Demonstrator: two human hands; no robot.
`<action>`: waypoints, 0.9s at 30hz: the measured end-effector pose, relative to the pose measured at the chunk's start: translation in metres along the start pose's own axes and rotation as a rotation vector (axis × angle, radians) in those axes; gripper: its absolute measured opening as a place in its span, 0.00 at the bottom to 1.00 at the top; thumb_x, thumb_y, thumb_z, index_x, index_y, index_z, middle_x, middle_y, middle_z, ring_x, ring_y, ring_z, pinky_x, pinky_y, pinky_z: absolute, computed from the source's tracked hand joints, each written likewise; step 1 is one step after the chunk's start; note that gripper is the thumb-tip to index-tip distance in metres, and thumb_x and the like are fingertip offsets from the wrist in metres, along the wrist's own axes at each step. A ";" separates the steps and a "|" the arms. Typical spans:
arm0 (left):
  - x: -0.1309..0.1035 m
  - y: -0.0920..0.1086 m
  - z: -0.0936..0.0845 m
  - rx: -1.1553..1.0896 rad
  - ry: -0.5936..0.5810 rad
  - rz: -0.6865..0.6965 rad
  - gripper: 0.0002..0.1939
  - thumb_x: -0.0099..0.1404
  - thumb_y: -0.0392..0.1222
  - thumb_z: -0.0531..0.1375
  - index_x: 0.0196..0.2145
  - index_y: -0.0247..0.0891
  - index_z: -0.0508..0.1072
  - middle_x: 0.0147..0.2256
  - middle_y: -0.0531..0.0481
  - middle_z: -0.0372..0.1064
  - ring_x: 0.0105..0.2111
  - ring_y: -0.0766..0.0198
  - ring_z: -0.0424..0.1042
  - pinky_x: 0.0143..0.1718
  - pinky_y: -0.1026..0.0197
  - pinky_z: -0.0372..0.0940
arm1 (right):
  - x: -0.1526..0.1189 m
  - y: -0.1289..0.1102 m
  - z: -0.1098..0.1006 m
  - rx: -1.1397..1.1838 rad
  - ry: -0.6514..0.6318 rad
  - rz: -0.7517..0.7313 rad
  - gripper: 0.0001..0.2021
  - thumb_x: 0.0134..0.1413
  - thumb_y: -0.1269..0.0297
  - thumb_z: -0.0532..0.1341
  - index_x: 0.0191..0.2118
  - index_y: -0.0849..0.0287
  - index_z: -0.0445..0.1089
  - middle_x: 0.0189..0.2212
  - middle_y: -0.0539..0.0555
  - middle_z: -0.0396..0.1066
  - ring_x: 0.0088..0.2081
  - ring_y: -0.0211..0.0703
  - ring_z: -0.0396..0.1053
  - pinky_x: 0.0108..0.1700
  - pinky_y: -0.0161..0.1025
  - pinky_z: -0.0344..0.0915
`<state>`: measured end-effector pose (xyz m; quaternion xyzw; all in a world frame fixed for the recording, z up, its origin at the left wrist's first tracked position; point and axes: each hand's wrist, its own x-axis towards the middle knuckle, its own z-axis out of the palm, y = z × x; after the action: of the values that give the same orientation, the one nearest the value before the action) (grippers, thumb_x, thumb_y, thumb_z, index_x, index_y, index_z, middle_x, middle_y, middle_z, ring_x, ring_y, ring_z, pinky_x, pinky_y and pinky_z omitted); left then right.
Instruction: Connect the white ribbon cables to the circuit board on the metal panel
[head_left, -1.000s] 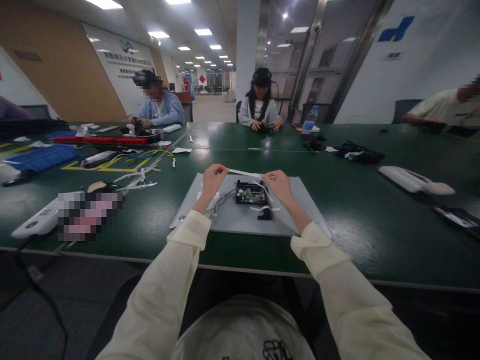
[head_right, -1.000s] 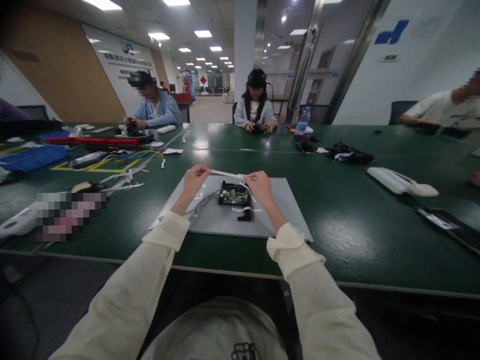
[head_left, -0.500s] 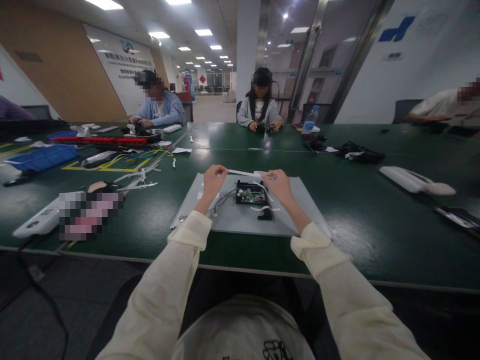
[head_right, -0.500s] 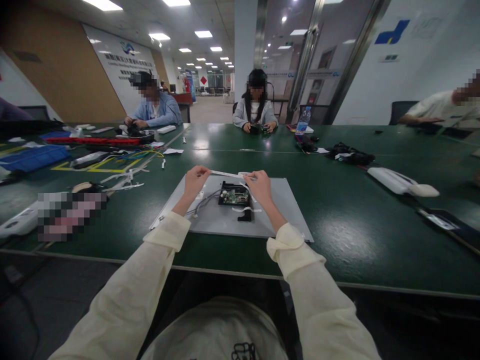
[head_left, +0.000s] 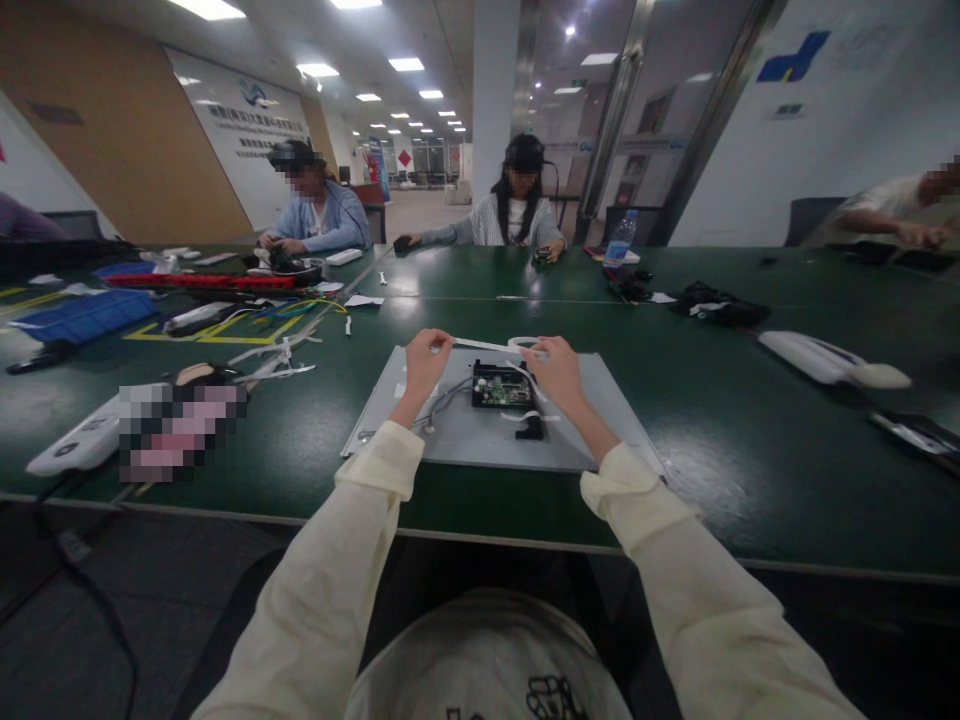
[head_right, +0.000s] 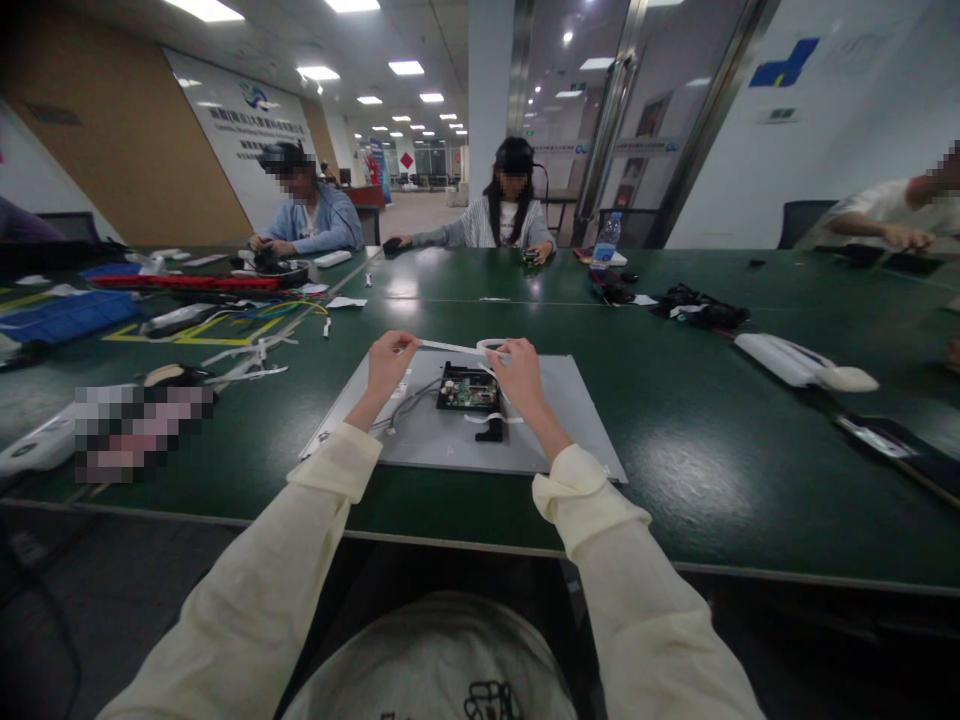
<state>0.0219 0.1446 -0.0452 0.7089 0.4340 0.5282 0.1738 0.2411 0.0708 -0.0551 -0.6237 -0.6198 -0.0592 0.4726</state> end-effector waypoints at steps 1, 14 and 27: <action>0.000 0.000 0.000 -0.002 0.001 -0.001 0.04 0.55 0.39 0.57 0.26 0.38 0.71 0.28 0.52 0.68 0.31 0.65 0.67 0.35 0.64 0.60 | 0.000 0.000 0.000 0.010 0.002 0.012 0.11 0.51 0.59 0.56 0.27 0.60 0.68 0.33 0.58 0.66 0.42 0.47 0.63 0.47 0.44 0.58; 0.002 -0.006 -0.002 -0.015 0.036 -0.007 0.05 0.56 0.40 0.57 0.26 0.38 0.72 0.28 0.51 0.69 0.31 0.65 0.67 0.35 0.63 0.60 | 0.000 -0.003 0.001 0.133 -0.071 0.048 0.10 0.45 0.57 0.60 0.24 0.60 0.67 0.28 0.53 0.66 0.34 0.41 0.64 0.39 0.38 0.59; -0.001 0.003 -0.003 0.007 0.069 0.051 0.05 0.57 0.39 0.57 0.26 0.37 0.72 0.28 0.51 0.69 0.31 0.65 0.67 0.36 0.63 0.61 | 0.001 0.000 -0.001 0.097 -0.031 0.060 0.11 0.48 0.56 0.58 0.27 0.60 0.69 0.28 0.53 0.64 0.34 0.43 0.63 0.39 0.38 0.59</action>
<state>0.0209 0.1416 -0.0423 0.7017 0.4232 0.5552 0.1426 0.2416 0.0709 -0.0537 -0.6195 -0.6099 -0.0054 0.4942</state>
